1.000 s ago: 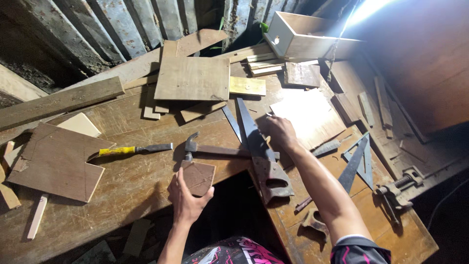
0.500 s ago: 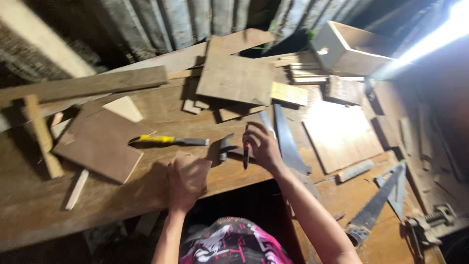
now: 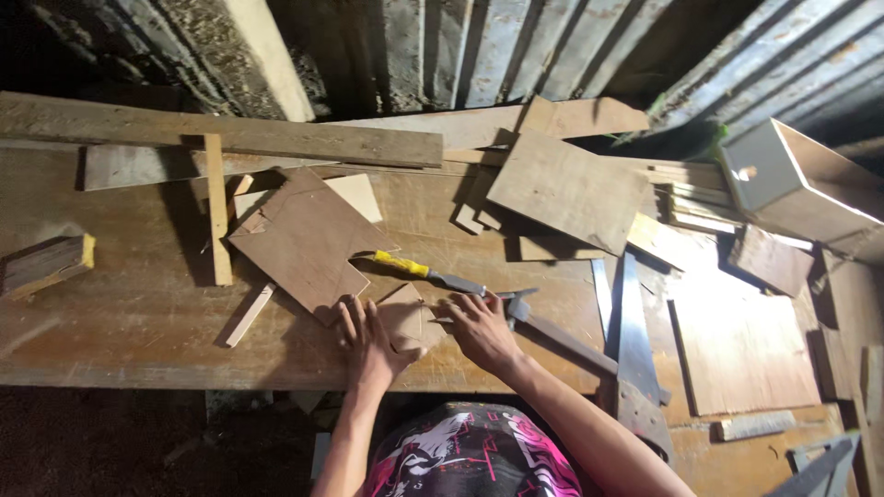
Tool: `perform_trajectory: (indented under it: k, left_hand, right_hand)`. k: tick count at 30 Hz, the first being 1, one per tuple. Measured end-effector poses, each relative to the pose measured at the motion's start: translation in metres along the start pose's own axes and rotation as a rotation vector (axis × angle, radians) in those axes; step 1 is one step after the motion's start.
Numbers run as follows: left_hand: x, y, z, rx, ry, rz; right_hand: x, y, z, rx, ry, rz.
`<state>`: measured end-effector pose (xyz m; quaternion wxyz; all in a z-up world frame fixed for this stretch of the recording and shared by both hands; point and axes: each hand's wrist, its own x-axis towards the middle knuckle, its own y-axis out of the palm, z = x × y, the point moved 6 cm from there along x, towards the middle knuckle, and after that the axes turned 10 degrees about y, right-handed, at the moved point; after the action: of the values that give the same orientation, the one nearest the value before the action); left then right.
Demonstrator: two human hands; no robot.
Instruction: The person uses a hand saw to cut a small piece of wood on a workbench. After completing the cut, the person uses a hammer to tap the separated piece of wood.
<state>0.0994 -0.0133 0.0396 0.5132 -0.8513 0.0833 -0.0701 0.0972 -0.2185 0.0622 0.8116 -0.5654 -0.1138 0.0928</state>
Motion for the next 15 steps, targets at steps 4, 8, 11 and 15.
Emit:
perform_trajectory:
  k: [4,8,11,15]
  left_hand:
    - [-0.002,-0.003,-0.006,0.124,-0.115,-0.051]
    - [0.001,0.015,0.002,-0.105,-0.197,-0.158]
    - [-0.013,0.044,0.011,-0.457,-0.197,-0.461]
    - [-0.022,0.094,0.036,-0.99,-0.365,-0.736]
  right_hand:
    - [-0.022,-0.003,-0.028,-0.093,0.179,0.047]
    - [-0.018,0.004,-0.058,-0.113,0.246,0.166]
    - [-0.021,0.017,-0.065,-0.191,0.17,0.356]
    - [-0.007,0.026,-0.06,-0.044,0.143,0.302]
